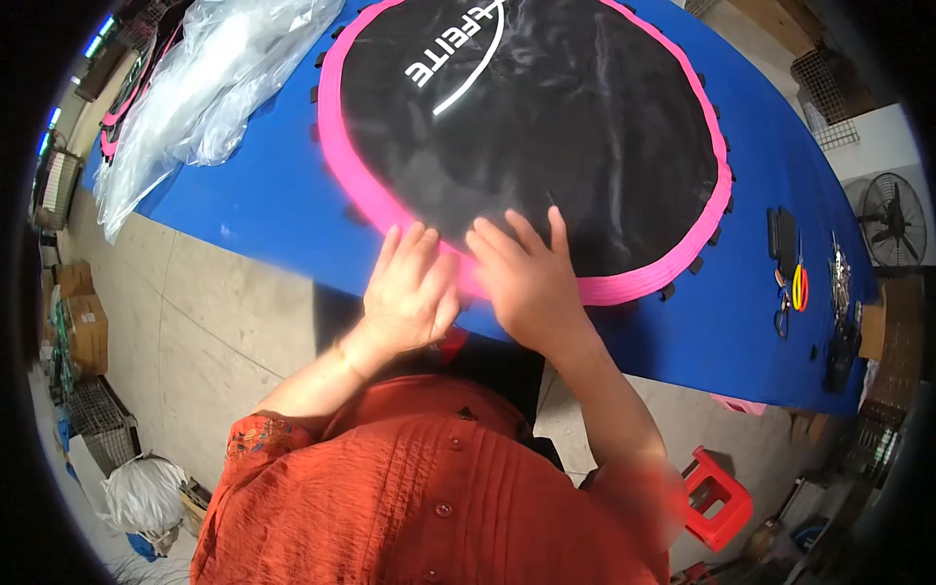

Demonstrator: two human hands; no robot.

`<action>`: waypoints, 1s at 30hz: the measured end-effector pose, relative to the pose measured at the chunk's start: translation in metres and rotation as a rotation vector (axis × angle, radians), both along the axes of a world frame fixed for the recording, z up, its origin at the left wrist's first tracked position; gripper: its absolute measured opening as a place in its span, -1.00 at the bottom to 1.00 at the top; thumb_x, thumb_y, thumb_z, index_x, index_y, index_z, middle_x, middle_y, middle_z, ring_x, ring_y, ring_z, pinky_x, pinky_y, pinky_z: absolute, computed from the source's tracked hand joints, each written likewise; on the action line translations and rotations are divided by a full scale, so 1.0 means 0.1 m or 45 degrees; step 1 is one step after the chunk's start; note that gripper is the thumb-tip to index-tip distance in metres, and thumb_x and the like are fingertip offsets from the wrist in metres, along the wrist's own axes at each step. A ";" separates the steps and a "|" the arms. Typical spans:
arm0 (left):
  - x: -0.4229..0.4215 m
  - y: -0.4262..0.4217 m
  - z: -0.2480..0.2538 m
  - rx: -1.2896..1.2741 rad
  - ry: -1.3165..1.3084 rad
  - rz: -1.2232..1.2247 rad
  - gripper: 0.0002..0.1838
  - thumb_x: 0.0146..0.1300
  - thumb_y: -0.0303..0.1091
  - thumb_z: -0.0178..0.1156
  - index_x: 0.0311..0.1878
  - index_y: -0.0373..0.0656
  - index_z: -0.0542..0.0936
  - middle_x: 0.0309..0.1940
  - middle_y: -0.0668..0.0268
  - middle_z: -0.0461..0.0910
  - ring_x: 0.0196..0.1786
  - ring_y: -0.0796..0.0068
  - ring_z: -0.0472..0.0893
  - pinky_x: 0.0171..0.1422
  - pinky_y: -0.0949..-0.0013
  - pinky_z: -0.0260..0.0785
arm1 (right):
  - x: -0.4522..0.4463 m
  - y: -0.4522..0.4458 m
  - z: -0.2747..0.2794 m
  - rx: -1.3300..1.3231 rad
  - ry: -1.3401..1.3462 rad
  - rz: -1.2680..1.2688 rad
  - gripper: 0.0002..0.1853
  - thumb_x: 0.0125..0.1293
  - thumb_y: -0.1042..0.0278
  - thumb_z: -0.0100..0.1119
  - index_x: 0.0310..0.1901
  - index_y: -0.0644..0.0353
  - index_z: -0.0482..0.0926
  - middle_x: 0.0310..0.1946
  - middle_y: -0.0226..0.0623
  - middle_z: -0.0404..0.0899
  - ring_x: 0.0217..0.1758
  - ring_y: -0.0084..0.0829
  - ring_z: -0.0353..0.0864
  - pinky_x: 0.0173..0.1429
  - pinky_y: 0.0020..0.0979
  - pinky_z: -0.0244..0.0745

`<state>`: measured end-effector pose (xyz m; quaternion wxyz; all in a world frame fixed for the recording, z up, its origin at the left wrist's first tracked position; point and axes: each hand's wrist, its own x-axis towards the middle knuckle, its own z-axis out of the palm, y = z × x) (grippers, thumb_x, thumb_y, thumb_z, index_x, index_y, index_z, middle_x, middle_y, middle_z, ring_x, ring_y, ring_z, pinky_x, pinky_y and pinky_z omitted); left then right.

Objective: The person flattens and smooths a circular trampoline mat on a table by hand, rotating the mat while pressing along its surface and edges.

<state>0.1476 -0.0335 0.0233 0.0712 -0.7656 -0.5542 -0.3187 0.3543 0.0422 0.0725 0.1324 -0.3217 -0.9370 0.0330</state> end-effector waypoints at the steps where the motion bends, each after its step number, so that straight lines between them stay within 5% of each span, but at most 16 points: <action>1: 0.00 0.00 -0.01 0.006 -0.005 0.005 -0.55 0.26 -0.15 0.33 0.13 -0.23 0.70 0.23 -0.15 0.65 0.40 -0.17 0.61 0.64 -0.27 0.30 | -0.05 0.05 -0.02 -0.005 0.055 0.016 -0.61 0.59 0.20 0.19 0.32 0.13 0.71 0.41 -0.33 0.64 0.50 -0.08 0.51 0.70 0.33 0.05; 20: -0.02 -0.01 -0.02 0.000 -0.035 -0.014 -0.63 0.28 -0.20 0.29 0.03 -0.26 0.72 0.15 -0.05 0.72 0.38 -0.06 0.66 0.67 -0.25 0.27 | -0.48 0.28 -0.09 -0.144 0.194 0.165 -0.56 0.62 0.10 0.13 0.35 0.11 0.71 0.46 -0.25 0.63 0.58 0.03 0.46 0.69 0.43 -0.08; 30: 0.00 0.00 -0.01 -0.013 -0.040 0.005 -0.56 0.23 -0.21 0.31 0.10 -0.29 0.71 0.12 -0.04 0.72 0.36 -0.06 0.66 0.66 -0.23 0.29 | 0.13 -0.02 0.03 -0.007 -0.074 -0.062 -0.54 0.61 0.03 0.15 0.36 0.06 0.69 0.45 -0.39 0.63 0.59 -0.05 0.44 0.75 0.37 -0.12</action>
